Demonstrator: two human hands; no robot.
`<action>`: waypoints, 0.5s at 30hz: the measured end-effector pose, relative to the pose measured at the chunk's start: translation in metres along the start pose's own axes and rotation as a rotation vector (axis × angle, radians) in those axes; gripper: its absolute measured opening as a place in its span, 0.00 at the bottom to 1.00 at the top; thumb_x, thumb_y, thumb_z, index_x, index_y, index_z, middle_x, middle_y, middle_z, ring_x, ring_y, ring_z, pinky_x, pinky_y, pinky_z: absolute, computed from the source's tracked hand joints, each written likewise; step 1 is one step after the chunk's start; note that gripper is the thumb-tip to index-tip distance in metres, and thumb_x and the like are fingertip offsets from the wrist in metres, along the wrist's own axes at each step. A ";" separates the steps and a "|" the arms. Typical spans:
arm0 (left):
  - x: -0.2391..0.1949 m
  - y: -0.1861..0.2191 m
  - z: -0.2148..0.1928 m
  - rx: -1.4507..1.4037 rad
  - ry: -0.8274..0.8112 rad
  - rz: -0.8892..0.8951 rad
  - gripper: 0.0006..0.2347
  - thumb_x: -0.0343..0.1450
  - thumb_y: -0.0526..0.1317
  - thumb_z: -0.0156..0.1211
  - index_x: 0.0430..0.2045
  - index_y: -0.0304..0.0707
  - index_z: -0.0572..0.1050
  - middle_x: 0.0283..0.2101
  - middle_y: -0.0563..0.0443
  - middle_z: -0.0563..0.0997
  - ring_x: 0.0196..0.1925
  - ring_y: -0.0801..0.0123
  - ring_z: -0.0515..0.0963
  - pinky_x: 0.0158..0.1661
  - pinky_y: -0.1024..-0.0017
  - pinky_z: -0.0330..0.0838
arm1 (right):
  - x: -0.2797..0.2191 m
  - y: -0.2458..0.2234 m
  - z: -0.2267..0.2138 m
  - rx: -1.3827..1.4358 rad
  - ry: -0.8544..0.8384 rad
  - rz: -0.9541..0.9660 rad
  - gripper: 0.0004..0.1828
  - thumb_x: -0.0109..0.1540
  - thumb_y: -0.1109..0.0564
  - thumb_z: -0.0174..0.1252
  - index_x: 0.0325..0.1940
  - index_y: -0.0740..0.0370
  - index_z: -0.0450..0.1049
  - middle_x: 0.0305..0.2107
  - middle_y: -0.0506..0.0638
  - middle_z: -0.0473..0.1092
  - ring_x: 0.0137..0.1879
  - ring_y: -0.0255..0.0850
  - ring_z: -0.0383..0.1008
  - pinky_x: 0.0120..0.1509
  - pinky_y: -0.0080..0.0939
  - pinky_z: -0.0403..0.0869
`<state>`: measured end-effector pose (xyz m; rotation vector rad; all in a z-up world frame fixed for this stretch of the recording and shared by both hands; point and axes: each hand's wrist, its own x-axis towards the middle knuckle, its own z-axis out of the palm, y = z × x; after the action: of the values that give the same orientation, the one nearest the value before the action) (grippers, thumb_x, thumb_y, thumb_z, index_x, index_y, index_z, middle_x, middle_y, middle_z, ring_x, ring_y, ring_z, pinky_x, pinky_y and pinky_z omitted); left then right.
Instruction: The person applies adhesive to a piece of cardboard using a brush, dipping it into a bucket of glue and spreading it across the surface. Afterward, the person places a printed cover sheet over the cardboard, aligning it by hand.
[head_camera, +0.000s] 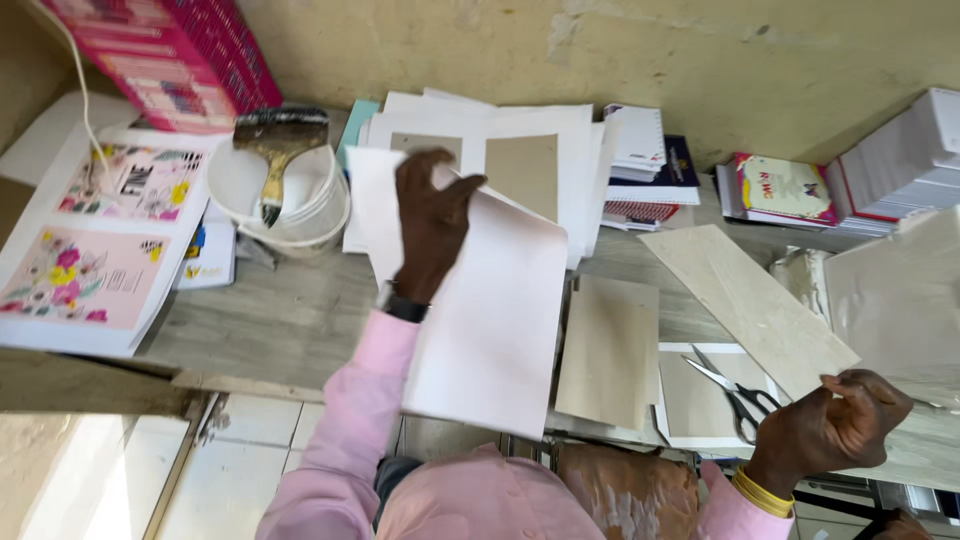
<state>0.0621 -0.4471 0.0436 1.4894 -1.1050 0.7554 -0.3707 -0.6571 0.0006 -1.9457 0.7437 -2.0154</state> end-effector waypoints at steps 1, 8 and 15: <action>-0.013 -0.005 0.022 0.080 -0.060 -0.054 0.10 0.73 0.28 0.70 0.41 0.50 0.88 0.53 0.45 0.74 0.56 0.48 0.71 0.56 0.51 0.69 | 0.000 0.001 -0.004 -0.018 -0.003 -0.017 0.20 0.66 0.92 0.49 0.44 0.74 0.74 0.42 0.61 0.62 0.49 0.55 0.68 0.59 0.55 0.70; -0.120 -0.013 0.094 0.235 -0.663 -0.435 0.24 0.75 0.36 0.55 0.69 0.58 0.71 0.43 0.47 0.82 0.33 0.47 0.82 0.27 0.50 0.71 | -0.010 -0.001 -0.013 -0.057 -0.001 -0.004 0.19 0.69 0.93 0.53 0.41 0.76 0.72 0.43 0.61 0.61 0.50 0.55 0.69 0.57 0.53 0.70; -0.141 -0.039 0.072 0.223 -0.608 -0.398 0.49 0.63 0.28 0.71 0.81 0.40 0.47 0.64 0.38 0.76 0.49 0.40 0.80 0.50 0.53 0.75 | -0.017 -0.006 -0.014 -0.042 -0.029 0.010 0.20 0.68 0.93 0.50 0.44 0.75 0.73 0.45 0.61 0.61 0.51 0.55 0.68 0.59 0.55 0.72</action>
<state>0.0391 -0.4838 -0.1137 2.1307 -1.1242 0.1416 -0.3823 -0.6408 -0.0105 -1.9857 0.7930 -1.9772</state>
